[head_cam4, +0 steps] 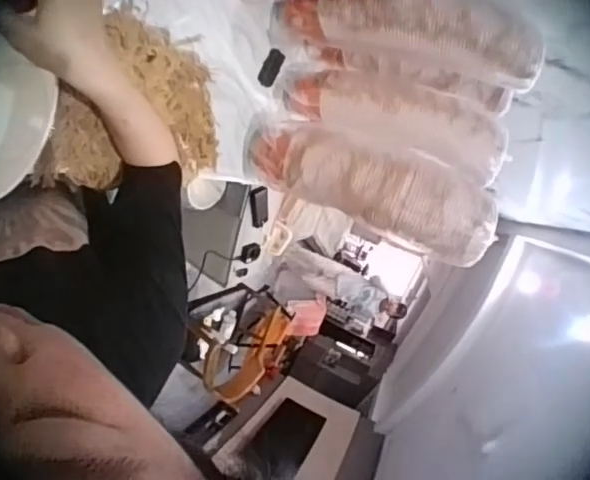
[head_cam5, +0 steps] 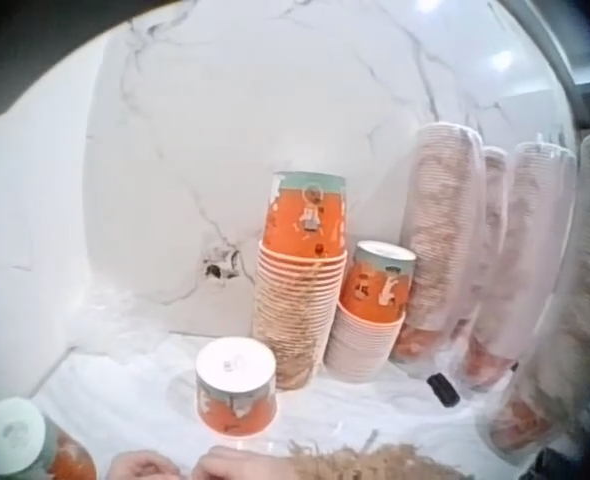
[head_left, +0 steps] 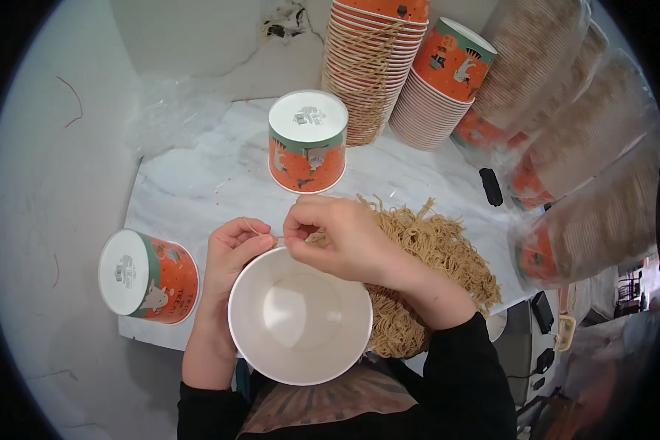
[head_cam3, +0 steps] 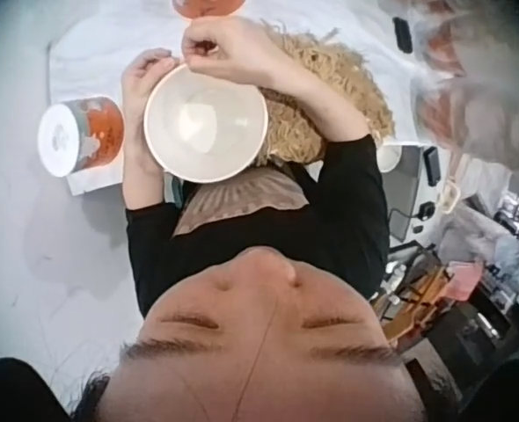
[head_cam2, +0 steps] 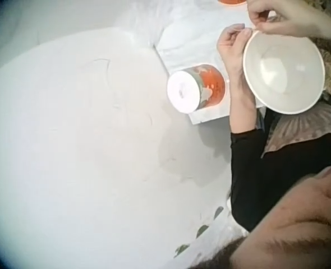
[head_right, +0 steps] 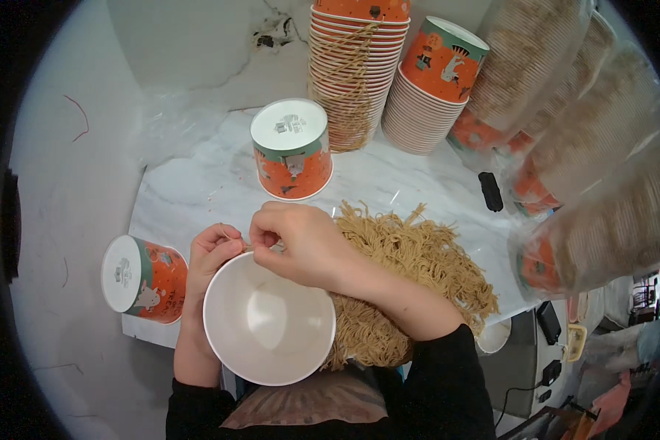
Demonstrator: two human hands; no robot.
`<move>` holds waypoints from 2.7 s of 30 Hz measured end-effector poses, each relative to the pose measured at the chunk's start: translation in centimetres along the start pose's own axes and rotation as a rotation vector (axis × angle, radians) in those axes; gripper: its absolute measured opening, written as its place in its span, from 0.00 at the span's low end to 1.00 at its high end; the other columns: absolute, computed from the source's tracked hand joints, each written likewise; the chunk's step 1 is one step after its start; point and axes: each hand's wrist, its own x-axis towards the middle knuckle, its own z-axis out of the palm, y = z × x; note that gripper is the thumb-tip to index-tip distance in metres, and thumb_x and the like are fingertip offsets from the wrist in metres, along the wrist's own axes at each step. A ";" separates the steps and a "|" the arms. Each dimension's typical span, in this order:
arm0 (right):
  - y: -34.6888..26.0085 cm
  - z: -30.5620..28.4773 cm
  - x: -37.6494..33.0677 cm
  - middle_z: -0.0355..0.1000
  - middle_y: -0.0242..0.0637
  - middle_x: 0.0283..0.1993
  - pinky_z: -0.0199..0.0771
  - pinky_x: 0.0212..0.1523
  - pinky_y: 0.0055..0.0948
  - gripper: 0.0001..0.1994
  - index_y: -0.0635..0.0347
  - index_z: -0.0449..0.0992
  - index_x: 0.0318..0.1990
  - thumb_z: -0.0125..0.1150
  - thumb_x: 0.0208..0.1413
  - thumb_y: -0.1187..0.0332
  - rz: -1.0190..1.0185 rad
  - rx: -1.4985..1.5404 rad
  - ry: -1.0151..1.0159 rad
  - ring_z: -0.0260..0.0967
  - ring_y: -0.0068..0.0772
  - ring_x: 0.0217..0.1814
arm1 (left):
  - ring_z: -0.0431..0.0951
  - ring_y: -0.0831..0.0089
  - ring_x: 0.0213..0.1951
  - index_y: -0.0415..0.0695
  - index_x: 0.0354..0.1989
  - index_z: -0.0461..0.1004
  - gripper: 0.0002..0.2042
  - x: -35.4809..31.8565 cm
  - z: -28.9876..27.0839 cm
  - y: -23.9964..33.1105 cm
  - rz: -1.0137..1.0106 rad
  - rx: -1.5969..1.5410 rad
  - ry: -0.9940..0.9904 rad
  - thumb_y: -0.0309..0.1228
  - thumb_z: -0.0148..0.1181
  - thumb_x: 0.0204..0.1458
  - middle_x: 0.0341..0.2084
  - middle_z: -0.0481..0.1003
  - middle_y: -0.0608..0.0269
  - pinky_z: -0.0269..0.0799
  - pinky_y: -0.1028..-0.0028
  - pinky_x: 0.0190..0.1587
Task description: Attaching decorative strings to paper cups for packaging.
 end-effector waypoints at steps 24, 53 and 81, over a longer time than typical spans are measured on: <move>4.6 1.6 2.0 0.77 0.27 0.37 0.72 0.39 0.18 0.09 0.62 0.79 0.40 0.62 0.63 0.64 0.345 0.653 -0.235 0.72 0.14 0.38 | 0.76 0.82 0.37 0.39 0.42 0.81 0.07 0.7 0.5 -1.4 0.170 0.050 0.081 0.27 0.65 0.58 0.32 0.79 0.69 0.70 0.80 0.40; 6.6 1.7 2.1 0.76 0.32 0.31 0.72 0.35 0.18 0.03 0.62 0.79 0.32 0.62 0.54 0.73 0.567 1.151 -0.397 0.73 0.19 0.31 | 0.66 0.86 0.28 0.39 0.40 0.78 0.08 1.7 -0.5 -1.5 0.182 -0.220 0.415 0.31 0.64 0.59 0.33 0.76 0.67 0.64 0.82 0.34; -6.9 -3.1 -4.7 0.71 0.51 0.51 0.74 0.44 0.38 0.24 0.67 0.79 0.43 0.64 0.60 0.49 -0.517 1.497 -0.849 0.72 0.44 0.44 | 0.75 0.75 0.38 0.38 0.43 0.74 0.14 1.2 -0.1 -1.2 0.032 -0.243 0.127 0.38 0.50 0.66 0.38 0.76 0.58 0.75 0.74 0.43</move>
